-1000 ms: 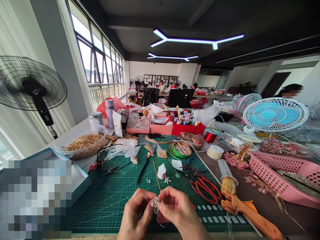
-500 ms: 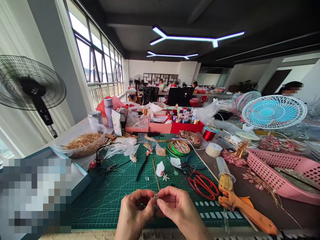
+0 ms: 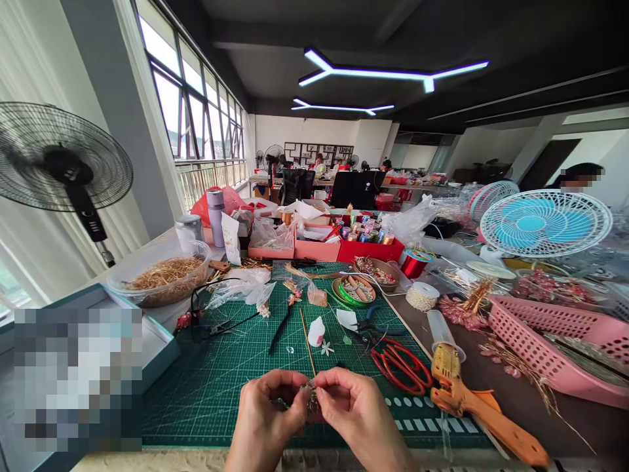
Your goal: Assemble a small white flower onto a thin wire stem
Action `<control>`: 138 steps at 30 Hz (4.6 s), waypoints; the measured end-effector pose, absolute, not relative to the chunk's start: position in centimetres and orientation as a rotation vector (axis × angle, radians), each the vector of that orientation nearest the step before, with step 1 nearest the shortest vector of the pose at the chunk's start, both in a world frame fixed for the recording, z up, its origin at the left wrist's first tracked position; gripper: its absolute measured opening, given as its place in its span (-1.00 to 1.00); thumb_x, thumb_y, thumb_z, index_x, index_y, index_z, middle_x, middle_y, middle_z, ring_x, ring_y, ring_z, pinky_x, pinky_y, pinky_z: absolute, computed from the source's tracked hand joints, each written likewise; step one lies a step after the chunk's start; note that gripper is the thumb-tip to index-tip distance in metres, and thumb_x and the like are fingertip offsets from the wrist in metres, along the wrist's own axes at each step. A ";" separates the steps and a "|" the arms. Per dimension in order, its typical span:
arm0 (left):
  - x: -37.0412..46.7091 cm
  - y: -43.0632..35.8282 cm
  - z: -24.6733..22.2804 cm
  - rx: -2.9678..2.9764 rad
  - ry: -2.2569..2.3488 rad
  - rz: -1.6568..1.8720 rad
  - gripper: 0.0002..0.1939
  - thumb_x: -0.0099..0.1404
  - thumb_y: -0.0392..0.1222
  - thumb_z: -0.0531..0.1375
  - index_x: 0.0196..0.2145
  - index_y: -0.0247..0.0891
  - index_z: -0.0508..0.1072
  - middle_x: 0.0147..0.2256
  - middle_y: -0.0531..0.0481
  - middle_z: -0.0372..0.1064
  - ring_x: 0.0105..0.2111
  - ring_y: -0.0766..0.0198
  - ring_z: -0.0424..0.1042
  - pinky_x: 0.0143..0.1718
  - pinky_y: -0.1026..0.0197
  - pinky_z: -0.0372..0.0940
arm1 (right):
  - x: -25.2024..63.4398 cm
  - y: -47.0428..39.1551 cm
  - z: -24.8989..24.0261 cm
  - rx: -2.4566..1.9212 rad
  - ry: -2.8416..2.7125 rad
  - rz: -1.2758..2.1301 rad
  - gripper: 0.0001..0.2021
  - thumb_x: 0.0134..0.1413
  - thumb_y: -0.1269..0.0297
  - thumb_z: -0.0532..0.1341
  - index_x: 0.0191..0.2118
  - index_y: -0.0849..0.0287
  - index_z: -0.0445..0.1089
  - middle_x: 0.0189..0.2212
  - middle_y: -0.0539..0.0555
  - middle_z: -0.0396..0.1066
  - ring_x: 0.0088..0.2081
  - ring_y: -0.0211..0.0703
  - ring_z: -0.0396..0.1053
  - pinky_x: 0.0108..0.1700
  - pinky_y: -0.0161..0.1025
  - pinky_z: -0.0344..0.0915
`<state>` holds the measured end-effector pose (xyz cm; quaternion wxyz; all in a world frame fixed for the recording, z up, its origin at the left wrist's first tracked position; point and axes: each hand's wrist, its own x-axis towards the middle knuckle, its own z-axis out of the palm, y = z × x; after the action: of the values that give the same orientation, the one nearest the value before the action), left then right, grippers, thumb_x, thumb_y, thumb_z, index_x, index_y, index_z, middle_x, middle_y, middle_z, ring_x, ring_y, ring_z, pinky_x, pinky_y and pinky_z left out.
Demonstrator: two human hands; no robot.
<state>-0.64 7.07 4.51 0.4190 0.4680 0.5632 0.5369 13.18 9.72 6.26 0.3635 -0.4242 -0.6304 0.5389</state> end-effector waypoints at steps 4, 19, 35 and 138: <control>-0.9 7.1 4.4 1.211 1.368 1.293 -0.77 0.04 -0.13 0.19 -0.43 -0.37 0.51 -0.54 -0.09 0.48 -0.64 0.31 0.36 -0.64 0.33 0.27 | 12.8 9.5 6.4 -1.150 -1.726 1.200 -0.79 -0.12 0.20 0.18 -0.40 0.25 0.38 -0.47 0.17 0.48 -0.41 -0.02 0.47 -0.34 -0.18 0.41; -1.2 6.9 5.4 1.363 1.427 1.195 -0.77 -0.06 -0.21 0.19 -0.44 -0.42 0.51 -0.54 -0.19 0.51 -0.57 0.17 0.44 -0.53 0.25 0.31 | 12.8 9.6 6.5 -1.225 -1.705 1.225 -0.82 -0.16 0.25 0.18 -0.38 0.22 0.32 -0.55 0.08 0.44 -0.53 -0.13 0.43 -0.45 -0.25 0.37; -1.4 7.0 5.3 1.452 1.444 1.079 -0.81 -0.07 -0.28 0.12 -0.51 -0.41 0.50 -0.58 -0.19 0.50 -0.57 0.12 0.46 -0.57 0.26 0.26 | 12.9 9.3 6.4 -1.192 -1.935 0.971 -0.56 -0.18 0.46 0.11 -0.05 0.27 0.28 -0.54 0.01 0.43 -0.48 -0.18 0.42 -0.35 -0.26 0.38; -0.2 7.2 3.9 0.819 1.167 1.316 -0.74 -0.06 -0.11 0.32 -0.57 -0.35 0.37 -0.77 0.10 0.32 -0.79 0.41 0.24 -0.71 0.35 0.20 | 12.2 9.0 6.1 -1.131 -1.664 1.152 -0.89 -0.14 0.36 0.18 -0.40 0.23 0.39 -0.41 0.13 0.51 -0.40 -0.12 0.46 -0.33 -0.25 0.39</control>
<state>-0.21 7.23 3.90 0.5652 0.3481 0.4961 0.5597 12.23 8.97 6.13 0.3998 -0.4471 -0.6579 0.4555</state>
